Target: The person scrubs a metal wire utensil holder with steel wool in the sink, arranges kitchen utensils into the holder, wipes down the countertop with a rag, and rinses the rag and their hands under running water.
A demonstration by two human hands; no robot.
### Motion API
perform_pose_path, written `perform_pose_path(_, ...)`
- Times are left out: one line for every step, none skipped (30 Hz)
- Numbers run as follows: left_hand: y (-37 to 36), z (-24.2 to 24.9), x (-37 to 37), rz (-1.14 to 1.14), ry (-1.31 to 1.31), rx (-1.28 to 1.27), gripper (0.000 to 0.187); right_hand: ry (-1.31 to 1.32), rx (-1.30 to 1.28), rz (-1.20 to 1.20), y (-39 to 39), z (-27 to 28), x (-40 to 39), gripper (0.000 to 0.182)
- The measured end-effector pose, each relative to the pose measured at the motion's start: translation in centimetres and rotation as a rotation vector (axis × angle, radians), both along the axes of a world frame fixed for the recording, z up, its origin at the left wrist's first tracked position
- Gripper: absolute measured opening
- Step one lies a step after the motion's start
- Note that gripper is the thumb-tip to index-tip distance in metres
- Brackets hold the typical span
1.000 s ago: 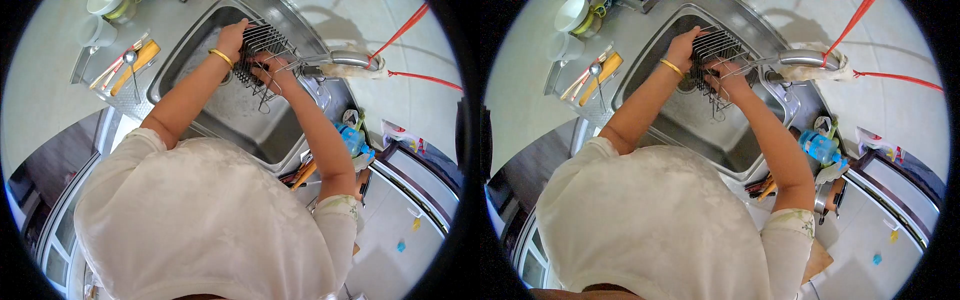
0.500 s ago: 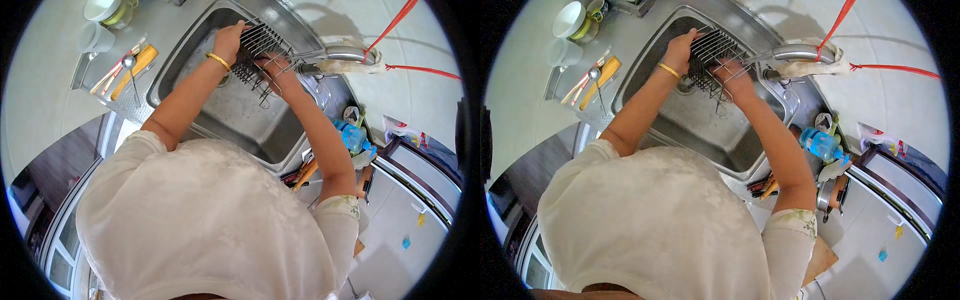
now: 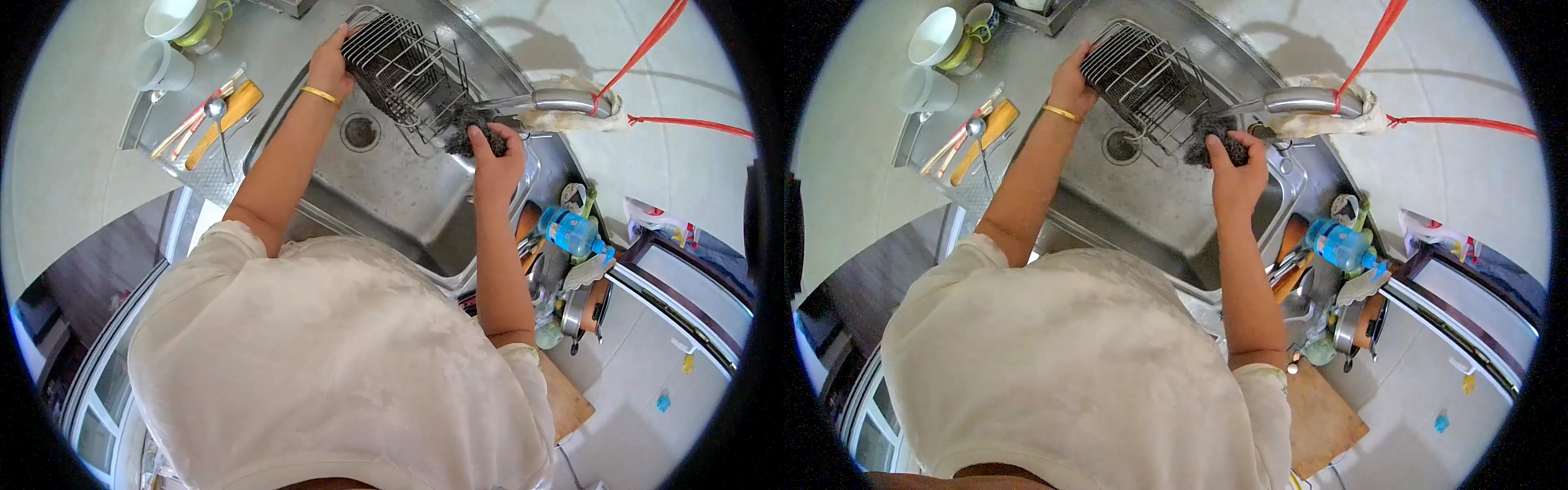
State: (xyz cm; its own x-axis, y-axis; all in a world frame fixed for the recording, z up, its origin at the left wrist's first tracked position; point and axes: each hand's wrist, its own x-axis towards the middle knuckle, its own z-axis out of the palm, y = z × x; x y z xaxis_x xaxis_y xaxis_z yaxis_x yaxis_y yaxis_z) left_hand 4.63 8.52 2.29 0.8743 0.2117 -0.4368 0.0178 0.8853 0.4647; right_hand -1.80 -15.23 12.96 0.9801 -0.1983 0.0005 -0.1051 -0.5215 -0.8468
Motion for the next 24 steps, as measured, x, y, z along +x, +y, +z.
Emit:
perform_pose_path(-0.3, 0.1, -0.1, -0.005, -0.022, -0.03, 0.033, 0.066, 0.131, -0.041, -0.2, -0.7, 0.3, 0.029)
perform_pose_path(-0.6, 0.2, -0.2, -0.01, -0.042, -0.063, 0.033, 0.003, 0.029, 0.002, -0.2, -1.0, 0.5, 0.028)
perform_pose_path(-0.8, 0.2, -0.4, -0.01, -0.057, -0.073, 0.033, -0.057, -0.071, 0.047, 0.0, -1.2, 0.6, 0.028)
perform_pose_path(-0.9, 0.2, -0.4, -0.01, -0.073, -0.083, 0.033, -0.118, -0.171, 0.092, 0.1, -1.3, 0.7, 0.027)
perform_pose_path(-1.1, 0.2, -0.5, -0.012, -0.087, -0.092, 0.033, -0.153, -0.299, 0.136, -0.1, -1.1, 1.0, 0.029)
perform_pose_path(-1.2, 0.3, -0.6, -0.013, -0.1, -0.104, 0.033, -0.034, -0.258, 0.139, -0.2, -1.0, 1.2, 0.03)
perform_pose_path(-1.3, 0.3, -0.6, -0.028, -0.098, -0.098, 0.034, 0.083, -0.216, 0.143, -0.3, -0.9, 1.6, 0.031)
perform_pose_path(-1.5, 0.4, -0.7, -0.037, -0.095, -0.098, 0.035, 0.199, -0.171, 0.148, -0.3, -0.8, 1.8, 0.032)
perform_pose_path(-1.8, 0.7, -0.8, -0.044, -0.091, -0.097, 0.035, 0.217, -0.185, 0.153, -0.2, -0.6, 1.8, 0.033)
perform_pose_path(-2.1, 0.9, -0.9, -0.051, -0.088, -0.097, 0.035, 0.235, -0.199, 0.16, 0.1, -0.2, 1.9, 0.034)
perform_pose_path(-2.2, 1.1, -1.0, -0.035, -0.089, -0.101, 0.037, 0.253, -0.214, 0.166, 0.2, -0.1, 1.9, 0.035)
perform_pose_path(-2.3, 1.2, -1.1, -0.047, -0.087, -0.112, 0.037, 0.296, 0.04, 0.081, 0.4, -0.2, 2.0, 0.035)
perform_pose_path(-2.4, 1.2, -1.2, -0.058, -0.085, -0.123, 0.037, 0.336, 0.295, -0.005, 0.5, -0.5, 2.2, 0.036)
perform_pose_path(-2.5, 1.3, -1.4, -0.069, -0.081, -0.135, 0.037, 0.374, 0.55, -0.092, 0.6, -0.9, 2.4, 0.036)
perform_pose_path(-2.5, 1.4, -1.6, -0.078, -0.088, -0.134, 0.037, 0.424, 0.72, -0.032, 0.4, -1.4, 2.4, 0.038)
perform_pose_path(-2.6, 1.6, -1.8, -0.088, -0.095, -0.133, 0.037, 0.471, 0.89, 0.028, 0.0, -2.1, 2.6, 0.04)
perform_pose_path(-2.6, 1.7, -1.8, -0.098, -0.103, -0.133, 0.037, 0.517, 1.06, 0.09, -0.2, -2.4, 2.6, 0.042)
perform_pose_path(-2.6, 1.9, -1.7, -0.104, -0.112, -0.111, 0.037, 0.585, 1.116, 0.156, -0.1, -2.2, 2.4, 0.042)
perform_pose_path(-2.4, 2.0, -1.6, -0.108, -0.119, -0.088, 0.037, 0.655, 1.172, 0.222, 0.0, -1.7, 1.9, 0.042)
perform_pose_path(-2.3, 2.0, -1.5, -0.114, -0.125, -0.066, 0.037, 0.725, 1.228, 0.289, 0.1, -1.5, 1.5, 0.042)
perform_pose_path(-2.2, 1.9, -1.3, -0.129, -0.136, -0.088, 0.035, 0.749, 1.213, 0.315, 0.0, -1.5, 1.2, 0.041)
perform_pose_path(-2.2, 1.9, -1.3, -0.133, -0.134, -0.076, 0.034, 0.791, 1.137, 0.361, -0.2, -1.8, 1.2, 0.041)
perform_pose_path(-2.2, 1.9, -1.2, -0.139, -0.135, -0.063, 0.034, 0.828, 1.059, 0.406, -0.5, -2.1, 1.3, 0.041)
perform_pose_path(-2.4, 2.1, -1.1, -0.148, -0.135, -0.052, 0.033, 0.863, 0.98, 0.447, -0.8, -2.3, 1.4, 0.041)
